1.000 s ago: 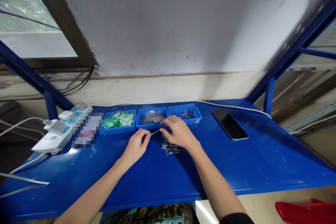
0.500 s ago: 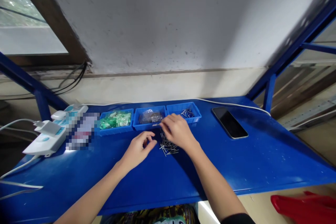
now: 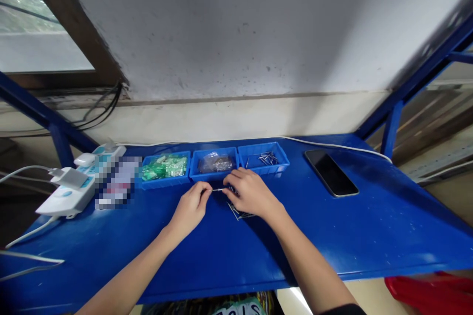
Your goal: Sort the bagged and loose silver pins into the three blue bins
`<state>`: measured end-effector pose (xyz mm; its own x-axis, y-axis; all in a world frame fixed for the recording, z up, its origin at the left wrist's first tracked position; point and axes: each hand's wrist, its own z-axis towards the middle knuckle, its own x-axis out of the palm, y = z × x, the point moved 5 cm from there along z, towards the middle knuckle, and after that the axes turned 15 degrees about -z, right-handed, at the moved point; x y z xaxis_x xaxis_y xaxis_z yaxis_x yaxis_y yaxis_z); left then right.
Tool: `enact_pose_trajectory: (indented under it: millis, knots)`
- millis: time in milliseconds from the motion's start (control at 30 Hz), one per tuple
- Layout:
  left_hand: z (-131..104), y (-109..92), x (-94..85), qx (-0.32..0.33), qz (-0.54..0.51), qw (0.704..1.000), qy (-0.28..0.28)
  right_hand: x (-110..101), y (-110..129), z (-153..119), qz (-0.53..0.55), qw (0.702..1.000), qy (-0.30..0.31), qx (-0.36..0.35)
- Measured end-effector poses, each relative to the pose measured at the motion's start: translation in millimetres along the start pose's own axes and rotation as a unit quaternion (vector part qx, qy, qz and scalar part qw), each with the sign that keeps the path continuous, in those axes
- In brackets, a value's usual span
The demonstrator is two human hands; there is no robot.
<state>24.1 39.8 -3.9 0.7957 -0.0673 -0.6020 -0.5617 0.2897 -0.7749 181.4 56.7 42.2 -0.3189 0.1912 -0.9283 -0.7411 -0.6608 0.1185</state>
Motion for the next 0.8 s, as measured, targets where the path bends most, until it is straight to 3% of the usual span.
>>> enact_pose_trajectory:
  millis: [100, 200, 300, 400, 533, 667, 800]
  knots:
    - [1, 6, -7.0, -0.016, -0.033, 0.999, -0.017, 8, 12, 2, -0.016, 0.999, 0.028, -0.010]
    - [1, 3, -5.5, -0.012, -0.059, 0.998, -0.008, 4, 9, 3, -0.029, 1.000, 0.011, 0.001]
    - [-3, -7, 4.3, 0.021, -0.067, 0.996, 0.055, -9, -14, -1, -0.041, 0.997, -0.040, 0.054]
    - [-9, -18, 17.4, 0.087, -0.013, 0.986, 0.142, -23, -52, -13, -0.083, 0.976, -0.113, 0.164]
    - [-12, -21, 27.3, 0.120, 0.059, 0.975, 0.179, -25, -78, -22, -0.127, 0.955, -0.133, 0.234]
    - [-10, -18, 27.4, 0.103, 0.062, 0.977, 0.177, -17, -50, -11, -0.050, 0.981, -0.103, 0.157]
    - [-4, -10, 15.3, 0.048, -0.001, 0.989, 0.137, -1, -5, -1, 0.024, 0.999, -0.002, 0.021]
